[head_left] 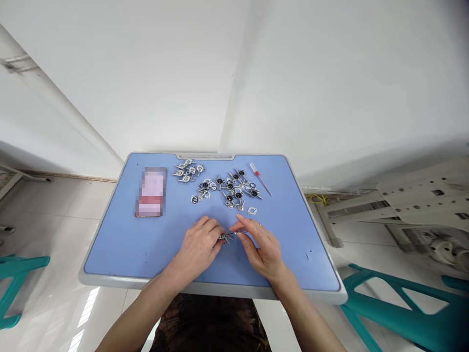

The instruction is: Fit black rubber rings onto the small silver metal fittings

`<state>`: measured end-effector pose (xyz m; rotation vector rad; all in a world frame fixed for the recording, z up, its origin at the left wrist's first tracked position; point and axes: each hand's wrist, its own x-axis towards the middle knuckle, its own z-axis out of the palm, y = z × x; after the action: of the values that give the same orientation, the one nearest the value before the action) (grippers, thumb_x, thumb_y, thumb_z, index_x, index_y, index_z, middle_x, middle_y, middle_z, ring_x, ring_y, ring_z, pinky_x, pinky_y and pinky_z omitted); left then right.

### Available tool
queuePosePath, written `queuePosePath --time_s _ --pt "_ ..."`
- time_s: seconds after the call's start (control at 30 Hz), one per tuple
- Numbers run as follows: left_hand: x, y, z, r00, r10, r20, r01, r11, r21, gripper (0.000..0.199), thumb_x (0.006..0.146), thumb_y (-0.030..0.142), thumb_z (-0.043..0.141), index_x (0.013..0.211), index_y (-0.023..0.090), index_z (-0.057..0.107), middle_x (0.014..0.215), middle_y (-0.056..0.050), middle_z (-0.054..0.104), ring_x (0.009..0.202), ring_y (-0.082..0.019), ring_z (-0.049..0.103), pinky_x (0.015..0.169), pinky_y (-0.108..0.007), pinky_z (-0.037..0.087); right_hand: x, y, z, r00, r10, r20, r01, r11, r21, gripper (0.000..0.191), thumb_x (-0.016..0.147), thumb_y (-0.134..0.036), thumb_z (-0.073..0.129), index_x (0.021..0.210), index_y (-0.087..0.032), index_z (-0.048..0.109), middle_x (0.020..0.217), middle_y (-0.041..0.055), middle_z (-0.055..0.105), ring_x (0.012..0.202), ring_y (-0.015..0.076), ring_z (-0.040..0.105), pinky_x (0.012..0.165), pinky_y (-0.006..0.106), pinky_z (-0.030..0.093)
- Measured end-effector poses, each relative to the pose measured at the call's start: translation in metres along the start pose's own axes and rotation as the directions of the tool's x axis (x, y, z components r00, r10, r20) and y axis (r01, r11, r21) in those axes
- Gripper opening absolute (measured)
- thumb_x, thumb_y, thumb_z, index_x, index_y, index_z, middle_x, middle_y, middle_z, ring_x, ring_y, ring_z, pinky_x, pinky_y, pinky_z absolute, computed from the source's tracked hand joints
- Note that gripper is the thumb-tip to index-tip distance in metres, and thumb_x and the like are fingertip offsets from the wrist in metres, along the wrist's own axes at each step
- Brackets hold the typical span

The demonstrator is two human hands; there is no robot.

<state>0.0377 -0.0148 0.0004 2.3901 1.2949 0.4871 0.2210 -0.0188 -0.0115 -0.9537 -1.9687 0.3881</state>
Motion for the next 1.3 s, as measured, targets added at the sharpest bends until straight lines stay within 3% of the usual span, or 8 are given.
queuePosePath --time_s 0.1,0.23,0.4,0.53,0.8,0.97,1.07,1.3 --pt "0.000 0.000 0.000 1.000 -0.002 -0.005 0.002 1.000 0.000 0.011 0.088 0.016 0.057 0.096 0.019 0.064 0.093 -0.002 0.064 0.091 -0.019 0.057 0.076 -0.033 0.049 0.001 0.001 0.000 0.998 -0.041 -0.036 0.039 0.998 -0.052 0.049 0.089 -0.011 0.053 0.135 -0.028 0.044 0.088 0.0044 0.067 0.074 0.0171 0.064 0.064 0.031 0.054" --pt "0.000 -0.001 0.001 1.000 -0.002 0.002 0.002 1.000 0.011 0.012 0.088 0.016 0.057 0.097 0.019 0.064 0.093 -0.002 0.064 0.091 -0.019 0.057 0.076 -0.032 0.049 0.000 0.000 0.000 1.000 -0.018 0.020 0.018 1.000 0.012 0.051 0.091 -0.010 0.045 0.139 -0.026 0.039 0.096 0.0069 0.067 0.088 0.0188 0.064 0.073 0.035 0.055" --pt "-0.001 -0.001 0.002 1.000 0.005 -0.008 -0.005 1.000 0.002 0.011 0.089 0.016 0.056 0.096 0.019 0.064 0.093 -0.002 0.064 0.091 -0.019 0.057 0.076 -0.033 0.049 0.000 0.000 0.001 0.999 -0.028 -0.044 0.026 0.999 -0.031 0.045 0.088 -0.011 0.055 0.130 -0.028 0.048 0.086 0.0037 0.068 0.074 0.0167 0.065 0.064 0.031 0.055" --pt "0.000 0.000 0.001 1.000 0.000 0.000 0.000 1.000 0.008 0.011 0.089 0.016 0.055 0.096 0.019 0.064 0.093 -0.003 0.064 0.091 -0.020 0.057 0.075 -0.033 0.049 0.001 -0.001 0.002 0.999 -0.052 -0.008 0.052 0.999 -0.008 0.046 0.089 -0.010 0.050 0.132 -0.026 0.046 0.095 0.0064 0.069 0.084 0.0186 0.066 0.069 0.034 0.055" --pt "-0.001 -0.001 0.002 1.000 -0.002 -0.005 0.002 1.000 0.002 0.011 0.089 0.016 0.056 0.096 0.020 0.063 0.093 -0.002 0.064 0.091 -0.019 0.057 0.075 -0.032 0.048 -0.003 -0.002 0.003 0.989 0.070 -0.130 -0.064 0.997 0.051 0.041 0.088 -0.012 0.056 0.126 -0.026 0.051 0.088 0.0037 0.071 0.074 0.0165 0.068 0.068 0.033 0.057" --pt "-0.001 0.001 0.005 1.000 -0.008 -0.029 0.010 0.998 0.064 0.007 0.086 0.015 0.056 0.090 0.020 0.059 0.089 -0.002 0.062 0.088 -0.019 0.056 0.071 -0.031 0.047 -0.010 0.007 0.003 0.905 0.282 -0.319 -0.247 0.958 0.147 0.035 0.088 -0.016 0.057 0.123 -0.023 0.052 0.088 0.0047 0.069 0.077 0.0174 0.068 0.069 0.035 0.059" --pt "-0.001 0.002 0.006 0.999 -0.031 -0.045 0.036 0.992 0.117 0.004 0.085 0.016 0.057 0.086 0.020 0.057 0.087 -0.002 0.061 0.087 -0.020 0.055 0.070 -0.032 0.046 -0.010 0.010 0.003 0.882 0.325 -0.341 -0.286 0.945 0.161 0.034 0.088 -0.018 0.059 0.121 -0.023 0.053 0.087 0.0048 0.068 0.077 0.0175 0.068 0.067 0.034 0.059" --pt "-0.001 0.003 0.007 0.997 -0.064 -0.047 0.071 0.984 0.166 0.015 0.082 0.030 0.065 0.083 0.019 0.055 0.087 -0.003 0.061 0.089 -0.021 0.056 0.070 -0.032 0.046 -0.006 0.007 -0.001 0.888 0.323 -0.326 -0.319 0.945 0.066 0.030 0.087 -0.022 0.059 0.117 -0.023 0.056 0.073 -0.0009 0.064 0.067 0.0144 0.064 0.067 0.030 0.056"
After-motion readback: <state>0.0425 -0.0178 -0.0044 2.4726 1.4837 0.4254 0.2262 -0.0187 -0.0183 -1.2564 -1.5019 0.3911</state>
